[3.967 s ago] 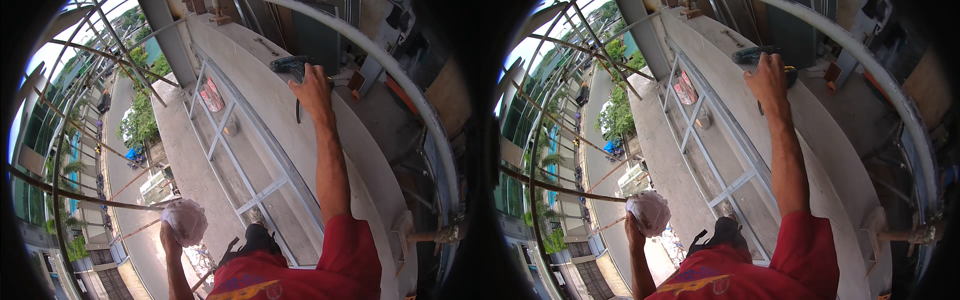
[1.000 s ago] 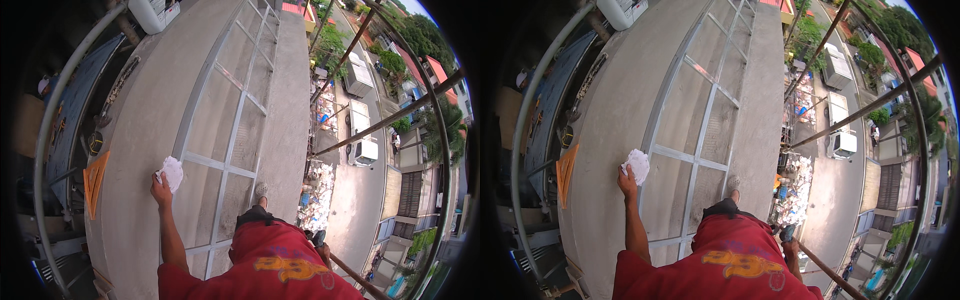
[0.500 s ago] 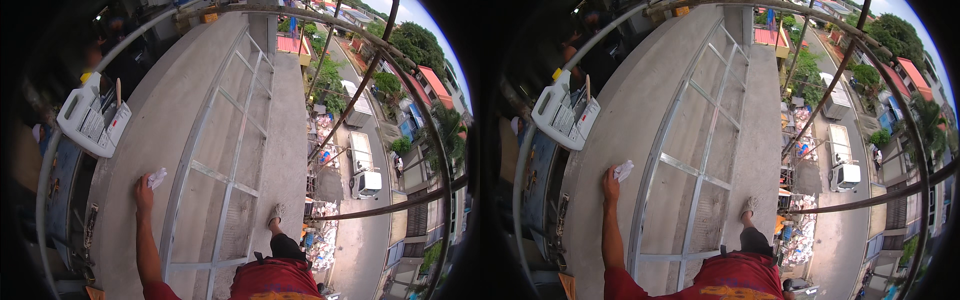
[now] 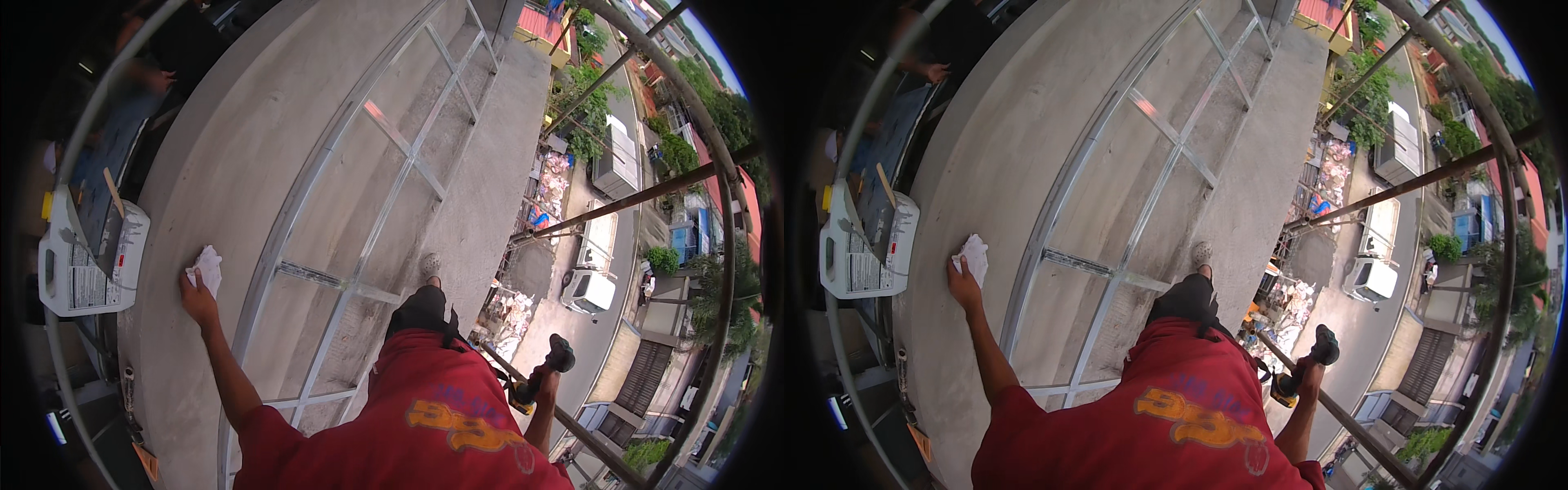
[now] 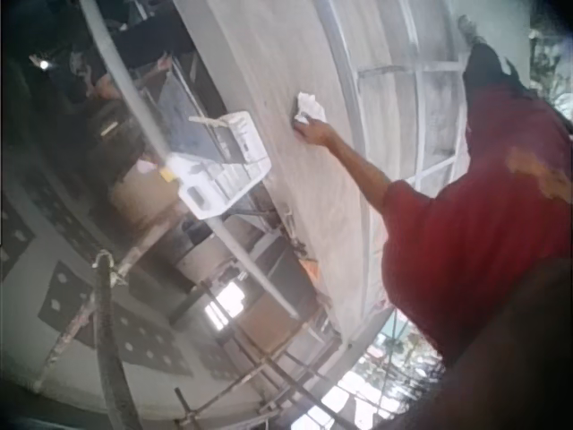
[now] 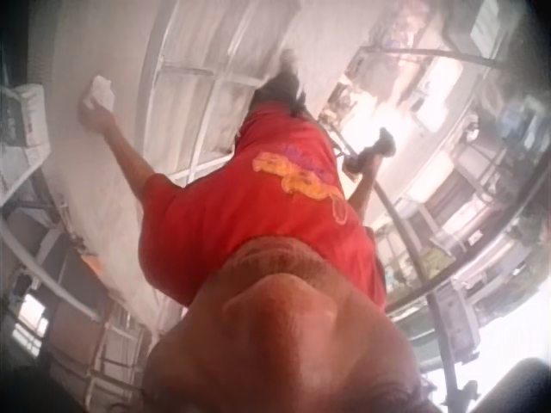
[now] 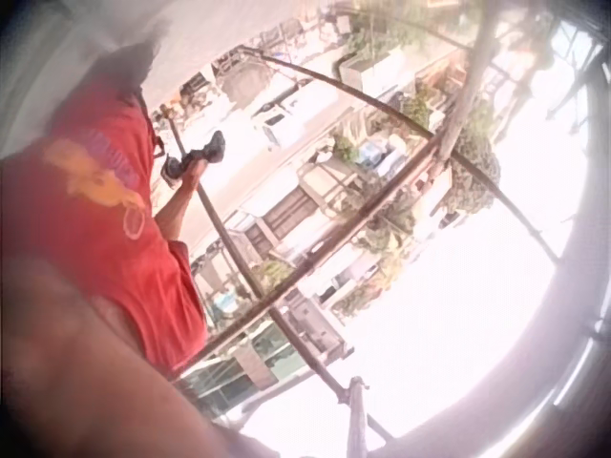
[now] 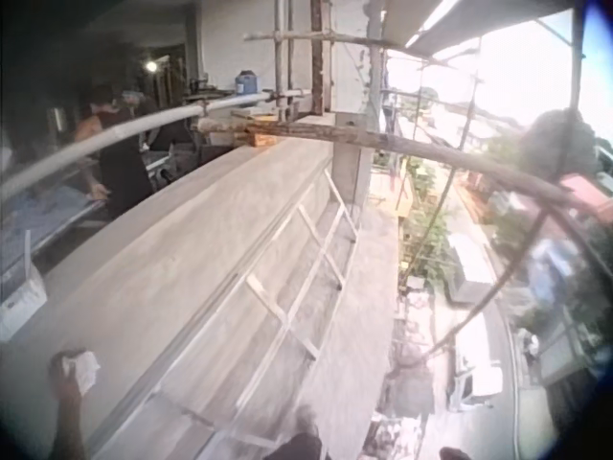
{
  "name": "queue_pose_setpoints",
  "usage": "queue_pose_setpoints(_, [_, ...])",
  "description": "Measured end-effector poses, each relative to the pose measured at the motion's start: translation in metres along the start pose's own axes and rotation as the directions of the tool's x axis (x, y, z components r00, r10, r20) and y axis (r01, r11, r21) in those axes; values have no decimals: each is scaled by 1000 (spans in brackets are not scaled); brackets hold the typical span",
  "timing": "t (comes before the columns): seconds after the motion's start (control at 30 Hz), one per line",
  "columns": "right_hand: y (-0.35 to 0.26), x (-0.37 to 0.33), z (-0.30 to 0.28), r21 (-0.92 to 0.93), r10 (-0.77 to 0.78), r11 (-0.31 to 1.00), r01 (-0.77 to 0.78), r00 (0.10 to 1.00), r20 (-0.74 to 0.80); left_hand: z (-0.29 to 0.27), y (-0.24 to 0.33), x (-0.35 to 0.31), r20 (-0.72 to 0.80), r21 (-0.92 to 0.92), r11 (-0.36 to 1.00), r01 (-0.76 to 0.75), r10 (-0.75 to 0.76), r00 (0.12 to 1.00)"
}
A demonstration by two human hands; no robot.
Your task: The person applies a liquid to a metal frame using a brush, then uses a power drill to fasten screws into the frame while wiping the area with a cloth. The person handles a container of liquid, a brush, a drill, and a cloth during the process.
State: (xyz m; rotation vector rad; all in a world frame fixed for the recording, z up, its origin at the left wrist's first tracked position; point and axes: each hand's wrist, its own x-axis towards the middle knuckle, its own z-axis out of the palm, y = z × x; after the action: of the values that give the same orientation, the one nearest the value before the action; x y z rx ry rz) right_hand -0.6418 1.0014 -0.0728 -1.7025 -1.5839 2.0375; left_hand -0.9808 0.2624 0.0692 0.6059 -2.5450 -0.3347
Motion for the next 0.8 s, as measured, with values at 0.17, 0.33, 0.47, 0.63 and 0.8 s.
queue_pose_setpoints(0.17, [-175, 61, 114, 357, -146, 933, 52, 960, 241, 91, 208, -25, 492, -474, 876, 90, 179, 852])
queue_pose_setpoints(0.33, [-327, 97, 275, 471, -360, 875, 115, 805, 472, 181, 479, -50, 478, -832, 547, -88, 789, 385])
queue_pose_setpoints(0.47, [-396, 134, 376, 508, -464, 845, 167, 701, 542, 207, 642, -39, 383, -892, 420, -167, 898, 216])
queue_pose_setpoints(0.63, [-452, 218, 458, 417, -425, 888, 193, 690, 586, 232, 713, 31, 506, -854, 510, -106, 860, 64])
queue_pose_setpoints(0.8, [-514, 298, 483, 181, -278, 961, 210, 729, 625, 122, 709, 224, 507, -858, 426, -287, 792, -341])
